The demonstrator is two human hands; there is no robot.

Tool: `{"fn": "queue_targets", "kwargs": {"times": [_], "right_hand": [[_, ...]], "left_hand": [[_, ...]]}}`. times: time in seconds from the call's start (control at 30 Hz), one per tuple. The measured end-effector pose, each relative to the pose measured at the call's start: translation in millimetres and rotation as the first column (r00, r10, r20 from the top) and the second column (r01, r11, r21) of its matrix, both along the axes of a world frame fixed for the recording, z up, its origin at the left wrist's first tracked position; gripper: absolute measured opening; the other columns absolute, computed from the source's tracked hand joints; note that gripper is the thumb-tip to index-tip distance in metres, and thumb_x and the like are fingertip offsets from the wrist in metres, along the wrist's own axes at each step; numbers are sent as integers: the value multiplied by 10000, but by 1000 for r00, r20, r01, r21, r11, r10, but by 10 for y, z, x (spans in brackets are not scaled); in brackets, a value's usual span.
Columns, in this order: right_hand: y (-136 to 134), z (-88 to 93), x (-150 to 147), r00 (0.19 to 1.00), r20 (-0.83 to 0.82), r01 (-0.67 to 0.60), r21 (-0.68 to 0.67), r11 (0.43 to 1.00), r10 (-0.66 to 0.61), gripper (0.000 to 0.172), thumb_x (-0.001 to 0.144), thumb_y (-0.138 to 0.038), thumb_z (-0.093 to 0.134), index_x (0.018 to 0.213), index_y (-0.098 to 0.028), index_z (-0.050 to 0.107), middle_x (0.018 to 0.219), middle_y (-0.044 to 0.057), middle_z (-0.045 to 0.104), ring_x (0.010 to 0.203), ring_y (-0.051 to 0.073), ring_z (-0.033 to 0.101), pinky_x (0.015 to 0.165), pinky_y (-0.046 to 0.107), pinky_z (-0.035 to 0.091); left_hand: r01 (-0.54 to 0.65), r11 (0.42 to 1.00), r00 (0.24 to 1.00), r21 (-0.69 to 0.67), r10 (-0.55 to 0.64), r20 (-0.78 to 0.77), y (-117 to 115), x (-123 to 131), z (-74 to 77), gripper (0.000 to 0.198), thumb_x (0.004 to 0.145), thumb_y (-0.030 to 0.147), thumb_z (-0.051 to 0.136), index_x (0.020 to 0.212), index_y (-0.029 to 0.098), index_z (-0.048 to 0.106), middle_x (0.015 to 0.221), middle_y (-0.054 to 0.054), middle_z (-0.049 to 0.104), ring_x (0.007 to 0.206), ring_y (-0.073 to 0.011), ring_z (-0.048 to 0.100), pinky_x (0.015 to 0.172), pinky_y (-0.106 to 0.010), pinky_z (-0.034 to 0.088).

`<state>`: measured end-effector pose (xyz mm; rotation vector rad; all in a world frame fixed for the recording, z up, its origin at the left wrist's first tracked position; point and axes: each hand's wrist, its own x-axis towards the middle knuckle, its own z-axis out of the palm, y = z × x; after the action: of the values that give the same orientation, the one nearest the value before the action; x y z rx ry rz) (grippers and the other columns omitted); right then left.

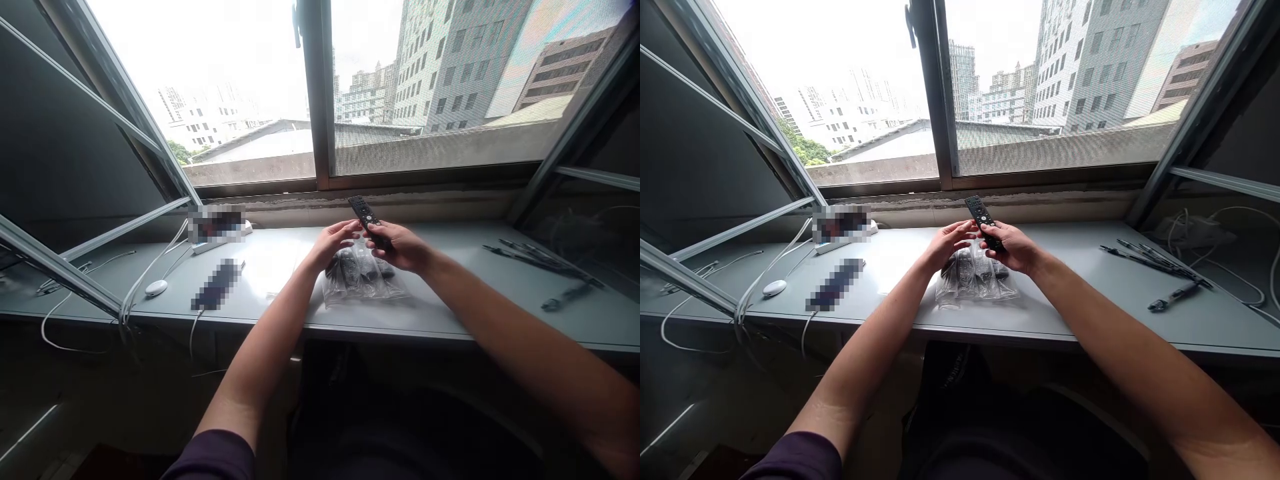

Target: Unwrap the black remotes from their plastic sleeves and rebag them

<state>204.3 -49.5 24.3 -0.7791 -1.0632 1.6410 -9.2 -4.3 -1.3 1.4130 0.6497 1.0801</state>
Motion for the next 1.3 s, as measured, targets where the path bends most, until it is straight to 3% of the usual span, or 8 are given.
{"fn": "queue_targets", "kwargs": {"times": [0.13, 0.23, 0.43, 0.63, 0.83, 1.03, 1.2, 1.3], "right_hand": [[-20, -11, -6, 998, 34, -50, 46, 998, 48, 131, 1023, -137, 684, 1109, -206, 755, 1107, 88, 801, 808, 186, 764, 743, 330, 690], [-26, -43, -19, 995, 28, -103, 115, 988, 101, 223, 955, -144, 800, 1164, -219, 775, 1178, 90, 824, 999, 243, 817, 1004, 449, 670], [-25, -85, -39, 985, 91, -166, 267, 949, 146, 454, 802, -296, 1011, 1216, -238, 834, 1208, 70, 843, 1127, 258, 802, 1084, 408, 598], [-33, -73, -29, 987, 116, -138, 260, 956, 111, 475, 769, -338, 1032, 1177, -217, 820, 1141, 92, 854, 1044, 270, 812, 992, 416, 626], [22, -40, -13, 999, 37, 32, 75, 997, -35, 182, 1082, -354, 691, 1181, -208, 735, 908, 72, 791, 621, 170, 664, 585, 301, 580], [89, 20, 82, 997, -73, 25, -12, 1000, -26, 451, 1158, -504, 371, 1172, -229, 728, 793, 50, 687, 562, 184, 563, 513, 307, 512], [87, -6, 65, 1000, 8, -19, -44, 999, 19, 357, 1107, -531, 576, 1078, -213, 736, 784, 46, 668, 619, 180, 587, 529, 286, 562], [50, -35, 12, 993, 115, -10, 4, 1000, 10, 186, 1049, -404, 740, 1067, -219, 734, 812, 34, 655, 671, 173, 609, 513, 249, 583]], "left_hand": [[-4, 1000, 1000, 9, 4, 21, 34, 2, -45, 590, 834, 578, 922, 1319, 254, 832, 1280, -111, 804, 1165, -259, 734, 981, -363, 490], [-7, 1000, 993, -9, 8, 116, 60, -3, -57, 588, 787, 542, 968, 1273, 233, 847, 1209, -108, 823, 1126, -261, 747, 973, -366, 497], [115, 993, 975, -18, -109, 196, 47, -36, -11, 578, 759, 514, 999, 1223, 203, 851, 1123, -118, 831, 1014, -244, 776, 950, -379, 534], [129, 990, 964, -49, -113, 242, 17, -46, 24, 571, 761, 454, 1006, 1244, 208, 827, 1166, -119, 829, 1087, -251, 781, 1058, -412, 529], [88, 989, 970, -120, -58, 234, -3, -82, 78, 501, 876, 525, 873, 1290, 255, 791, 1420, -112, 762, 1270, -288, 728, 1069, -403, 530], [77, 988, 976, -136, -48, 211, 15, -103, 75, 484, 890, 544, 813, 1278, 255, 795, 1440, -111, 756, 1261, -301, 727, 1038, -393, 526], [91, 989, 982, -120, -69, 178, 25, -95, 61, 512, 869, 553, 843, 1279, 252, 795, 1401, -117, 768, 1197, -276, 743, 1000, -371, 527], [90, 992, 987, -83, -78, 141, 25, -88, 41, 512, 850, 548, 893, 1254, 245, 806, 1351, -110, 778, 1146, -250, 749, 982, -357, 522]]}}
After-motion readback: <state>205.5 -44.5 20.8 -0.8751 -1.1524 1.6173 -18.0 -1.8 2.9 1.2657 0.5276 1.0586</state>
